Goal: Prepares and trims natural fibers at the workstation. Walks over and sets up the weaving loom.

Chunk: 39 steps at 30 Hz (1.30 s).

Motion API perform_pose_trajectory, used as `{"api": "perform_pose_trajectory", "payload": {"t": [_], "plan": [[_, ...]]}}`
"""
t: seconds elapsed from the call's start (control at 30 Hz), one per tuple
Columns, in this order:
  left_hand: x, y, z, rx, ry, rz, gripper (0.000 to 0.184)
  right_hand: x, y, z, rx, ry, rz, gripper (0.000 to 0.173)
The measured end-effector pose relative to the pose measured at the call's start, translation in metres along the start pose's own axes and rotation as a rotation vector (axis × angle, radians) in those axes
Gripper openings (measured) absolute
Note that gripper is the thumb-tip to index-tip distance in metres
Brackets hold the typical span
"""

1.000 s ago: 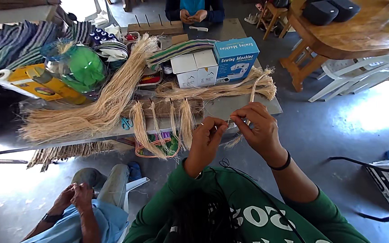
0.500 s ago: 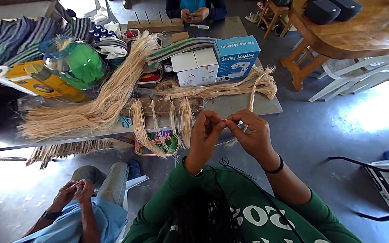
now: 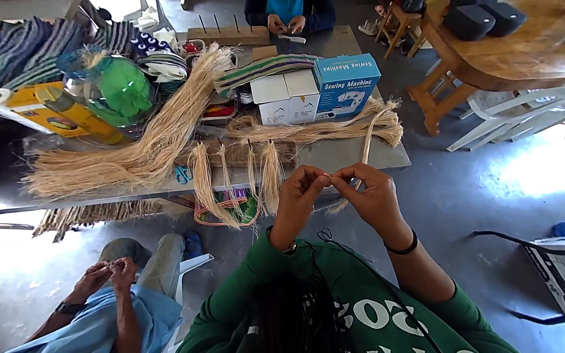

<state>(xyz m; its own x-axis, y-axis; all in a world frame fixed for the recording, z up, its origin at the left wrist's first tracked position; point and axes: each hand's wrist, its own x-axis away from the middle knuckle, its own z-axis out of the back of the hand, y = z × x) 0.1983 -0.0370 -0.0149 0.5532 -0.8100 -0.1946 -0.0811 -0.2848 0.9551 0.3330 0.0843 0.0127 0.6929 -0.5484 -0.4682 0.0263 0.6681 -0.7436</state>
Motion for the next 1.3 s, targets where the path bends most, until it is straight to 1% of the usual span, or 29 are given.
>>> {"api": "perform_pose_trajectory", "payload": {"t": [0.13, 0.27, 0.4, 0.47, 0.53, 0.67, 0.77, 0.83, 0.93, 1.0, 1.13, 1.2, 1.3], "plan": [[0.002, 0.002, -0.007, -0.173, 0.058, -0.030, 0.008, 0.004, -0.002, -0.006, 0.096, 0.037, 0.059, 0.008], [0.004, -0.001, -0.010, -0.321, 0.090, -0.148, 0.009, 0.004, 0.001, -0.004, 0.042, 0.001, 0.040, 0.009], [0.004, -0.002, -0.010, -0.497, 0.094, -0.308, 0.011, 0.001, 0.007, 0.000, -0.124, -0.062, -0.045, 0.009], [0.004, -0.001, -0.008, -0.567, 0.059, -0.386, 0.012, 0.001, 0.008, 0.002, -0.197, -0.087, -0.130, 0.009], [0.004, 0.000, -0.006, -0.573, 0.024, -0.421, 0.012, 0.001, 0.007, 0.004, -0.261, -0.105, -0.221, 0.009], [0.004, -0.001, -0.001, -0.519, -0.024, -0.438, 0.012, 0.001, 0.006, 0.003, -0.362, -0.102, -0.332, 0.008], [0.005, 0.000, -0.001, -0.548, -0.022, -0.462, 0.012, 0.001, 0.005, 0.001, -0.406, -0.094, -0.398, 0.008], [0.005, 0.001, -0.001, -0.580, -0.012, -0.472, 0.012, 0.001, 0.003, 0.001, -0.421, -0.086, -0.422, 0.007], [0.004, 0.001, -0.001, -0.613, 0.010, -0.472, 0.013, 0.001, -0.001, 0.004, -0.417, -0.091, -0.410, 0.009], [0.002, 0.001, 0.001, -0.621, 0.014, -0.463, 0.013, 0.001, -0.005, 0.007, -0.414, -0.110, -0.396, 0.015], [-0.001, 0.004, 0.008, -0.617, -0.032, -0.430, 0.012, 0.002, -0.003, 0.013, -0.529, -0.181, -0.414, 0.039], [-0.003, 0.006, 0.011, -0.607, -0.071, -0.403, 0.011, 0.003, -0.002, 0.015, -0.490, -0.210, -0.375, 0.045], [-0.007, 0.010, 0.015, -0.556, -0.139, -0.320, 0.011, 0.004, -0.001, 0.019, -0.251, -0.235, -0.182, 0.039]]}}
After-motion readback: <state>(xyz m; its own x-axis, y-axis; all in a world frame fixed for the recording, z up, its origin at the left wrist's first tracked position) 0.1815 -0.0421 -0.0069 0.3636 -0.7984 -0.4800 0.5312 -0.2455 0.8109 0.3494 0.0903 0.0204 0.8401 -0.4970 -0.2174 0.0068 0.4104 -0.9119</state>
